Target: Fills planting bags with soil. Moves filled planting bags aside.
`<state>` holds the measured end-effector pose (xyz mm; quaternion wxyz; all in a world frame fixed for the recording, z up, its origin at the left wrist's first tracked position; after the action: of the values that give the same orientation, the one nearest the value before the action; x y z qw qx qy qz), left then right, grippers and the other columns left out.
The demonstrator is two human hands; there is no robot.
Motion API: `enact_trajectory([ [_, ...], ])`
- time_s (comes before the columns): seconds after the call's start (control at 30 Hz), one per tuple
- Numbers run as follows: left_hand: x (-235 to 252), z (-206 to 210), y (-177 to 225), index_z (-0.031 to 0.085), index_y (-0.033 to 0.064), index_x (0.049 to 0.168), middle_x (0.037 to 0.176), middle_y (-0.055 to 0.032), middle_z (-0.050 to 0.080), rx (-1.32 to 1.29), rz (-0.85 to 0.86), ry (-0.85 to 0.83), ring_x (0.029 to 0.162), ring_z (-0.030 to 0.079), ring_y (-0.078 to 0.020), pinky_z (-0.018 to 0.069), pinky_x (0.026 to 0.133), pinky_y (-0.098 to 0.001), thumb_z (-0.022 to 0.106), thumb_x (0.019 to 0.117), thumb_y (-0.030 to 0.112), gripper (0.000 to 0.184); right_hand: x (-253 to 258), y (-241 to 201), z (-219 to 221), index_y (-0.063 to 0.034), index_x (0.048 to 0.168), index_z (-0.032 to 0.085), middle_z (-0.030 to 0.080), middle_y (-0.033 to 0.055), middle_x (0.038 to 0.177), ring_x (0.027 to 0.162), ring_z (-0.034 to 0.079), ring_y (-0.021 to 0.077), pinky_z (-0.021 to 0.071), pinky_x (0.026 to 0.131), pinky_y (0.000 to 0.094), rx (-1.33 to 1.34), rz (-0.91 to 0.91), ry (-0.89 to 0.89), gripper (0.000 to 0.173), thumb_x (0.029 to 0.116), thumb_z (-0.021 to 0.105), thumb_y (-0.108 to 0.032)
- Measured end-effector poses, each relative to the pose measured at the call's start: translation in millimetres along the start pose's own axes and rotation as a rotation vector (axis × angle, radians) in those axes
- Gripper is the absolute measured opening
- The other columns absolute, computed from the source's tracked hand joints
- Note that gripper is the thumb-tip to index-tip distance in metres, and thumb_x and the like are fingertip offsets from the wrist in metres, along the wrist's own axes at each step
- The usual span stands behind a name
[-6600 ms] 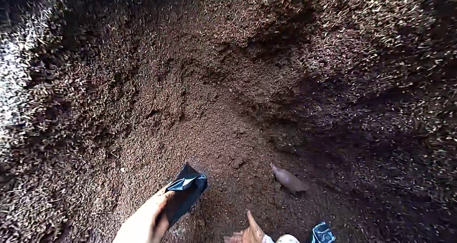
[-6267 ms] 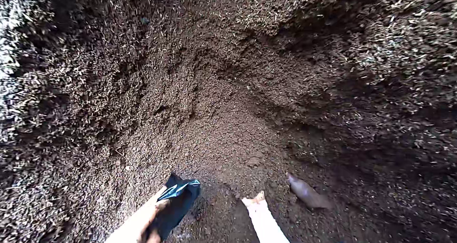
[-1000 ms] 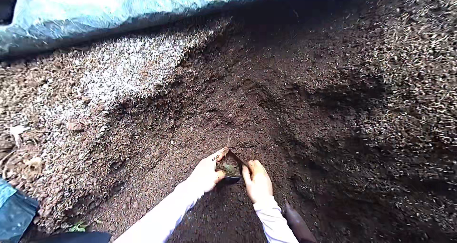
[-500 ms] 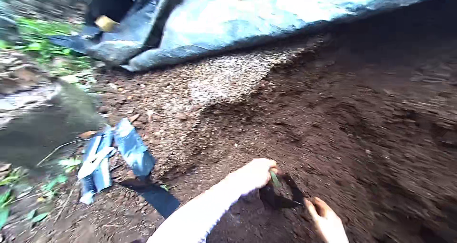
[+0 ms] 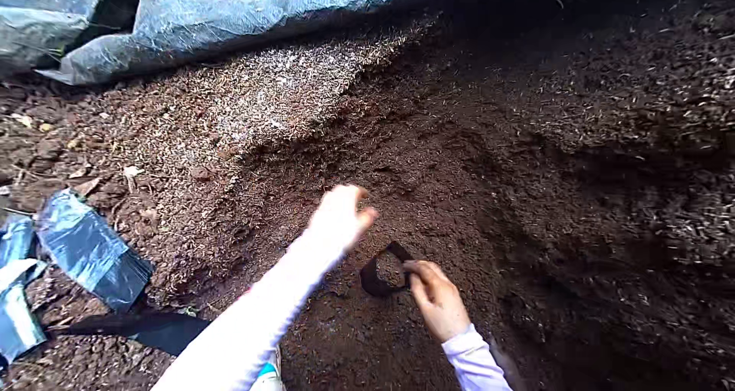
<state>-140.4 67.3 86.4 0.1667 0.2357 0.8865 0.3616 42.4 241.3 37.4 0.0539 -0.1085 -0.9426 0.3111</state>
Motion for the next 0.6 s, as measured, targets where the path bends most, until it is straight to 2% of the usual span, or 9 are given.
enact_trajectory([
  [0.07, 21, 79, 18, 0.052, 0.0128, 0.148, 0.144, -0.0192, 0.056, 0.259, 0.117, -0.245, 0.133, 0.053, -0.0417, 0.05, 0.098, -0.0628, 0.063, 0.0987, 0.049, 0.062, 7, -14, 11, 0.0017, 0.13, 0.067, 0.064, 0.0181, 0.137, 0.131, 0.06, 0.0269, 0.0449, 0.115, 0.0405, -0.114, 0.079, -0.249, 0.036, 0.105, 0.048, -0.016],
  [0.13, 31, 125, 22, 0.046, 0.0095, 0.152, 0.143, -0.0258, 0.053, 0.374, 0.143, -0.386, 0.128, 0.055, -0.0479, 0.0504, 0.094, -0.0646, 0.06, 0.1036, 0.035, 0.057, 9, -20, 19, 0.0006, 0.139, 0.061, 0.058, 0.018, 0.146, 0.14, 0.053, 0.027, 0.0378, 0.121, 0.0399, -0.22, 0.169, -0.435, 0.042, 0.1089, 0.045, -0.024],
  [0.2, 32, 142, 17, 0.051, 0.0085, 0.146, 0.13, -0.0255, 0.062, 0.388, 0.165, -0.45, 0.116, 0.065, -0.0452, 0.0542, 0.09, -0.0609, 0.047, 0.1082, 0.014, 0.039, 4, -22, 24, 0.0001, 0.148, 0.052, 0.049, 0.0182, 0.155, 0.146, 0.045, 0.0276, 0.033, 0.123, 0.0401, -0.277, 0.223, -0.522, 0.05, 0.1099, 0.044, -0.031],
  [0.27, 22, 143, 14, 0.052, 0.0101, 0.146, 0.127, -0.0237, 0.064, 0.298, 0.209, -0.499, 0.117, 0.065, -0.0433, 0.053, 0.095, -0.0602, 0.038, 0.1114, 0.014, 0.037, -8, -24, 30, 0.0013, 0.157, 0.037, 0.031, 0.0209, 0.166, 0.155, 0.03, 0.03, 0.0257, 0.127, 0.0417, -0.327, 0.244, -0.57, 0.066, 0.1079, 0.049, -0.04],
  [0.33, 0, 143, 13, 0.052, 0.0109, 0.145, 0.126, -0.0241, 0.064, 0.189, 0.257, -0.523, 0.116, 0.065, -0.0442, 0.0518, 0.095, -0.0618, 0.038, 0.1125, 0.017, 0.036, -26, -23, 41, 0.0065, 0.159, 0.025, 0.014, 0.028, 0.169, 0.159, 0.015, 0.036, 0.0196, 0.129, 0.0438, -0.375, 0.239, -0.583, 0.089, 0.101, 0.057, -0.052],
  [0.37, -16, 145, 14, 0.052, 0.0112, 0.145, 0.125, -0.0241, 0.065, 0.162, 0.287, -0.542, 0.113, 0.066, -0.0447, 0.0526, 0.093, -0.062, 0.038, 0.1119, 0.016, 0.036, -37, -20, 49, 0.0093, 0.158, 0.027, 0.014, 0.0316, 0.167, 0.159, 0.013, 0.0393, 0.0185, 0.129, 0.0451, -0.391, 0.231, -0.571, 0.097, 0.0967, 0.06, -0.058],
  [0.43, -48, 153, 12, 0.053, 0.0105, 0.143, 0.117, -0.0238, 0.066, 0.136, 0.372, -0.555, 0.102, 0.069, -0.0447, 0.0557, 0.084, -0.0612, 0.042, 0.1095, 0.011, 0.035, -60, -11, 67, 0.0119, 0.153, 0.036, 0.024, 0.0354, 0.163, 0.156, 0.019, 0.0436, 0.0189, 0.129, 0.0476, -0.399, 0.241, -0.545, 0.104, 0.0902, 0.061, -0.068],
  [0.53, -85, 167, 9, 0.054, 0.0084, 0.14, 0.112, -0.0245, 0.066, 0.107, 0.455, -0.651, 0.096, 0.07, -0.0445, 0.0568, 0.081, -0.0598, 0.044, 0.1075, 0.006, 0.034, -84, -5, 83, 0.0056, 0.136, 0.062, 0.054, 0.0304, 0.146, 0.144, 0.044, 0.0429, 0.0303, 0.123, 0.0524, -0.377, 0.281, -0.553, 0.083, 0.0877, 0.066, -0.062],
  [0.6, -99, 176, 6, 0.053, 0.0051, 0.139, 0.11, -0.0272, 0.066, 0.074, 0.529, -0.704, 0.095, 0.07, -0.0462, 0.0567, 0.079, -0.0598, 0.045, 0.1072, 0.004, 0.033, -78, -38, 64, 0.0041, 0.139, 0.058, 0.053, 0.0261, 0.148, 0.144, 0.045, 0.0363, 0.0298, 0.124, 0.0462, -0.37, 0.417, -0.681, 0.072, 0.0924, 0.066, -0.05],
])
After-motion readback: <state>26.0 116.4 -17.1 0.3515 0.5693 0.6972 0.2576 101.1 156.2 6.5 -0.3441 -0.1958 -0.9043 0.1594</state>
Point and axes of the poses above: each hand's wrist, its own x-axis towards the middle knuckle, its own z-axis out of the palm, y = z × x, the point moved 3 cm from there along x, towards the middle knuckle
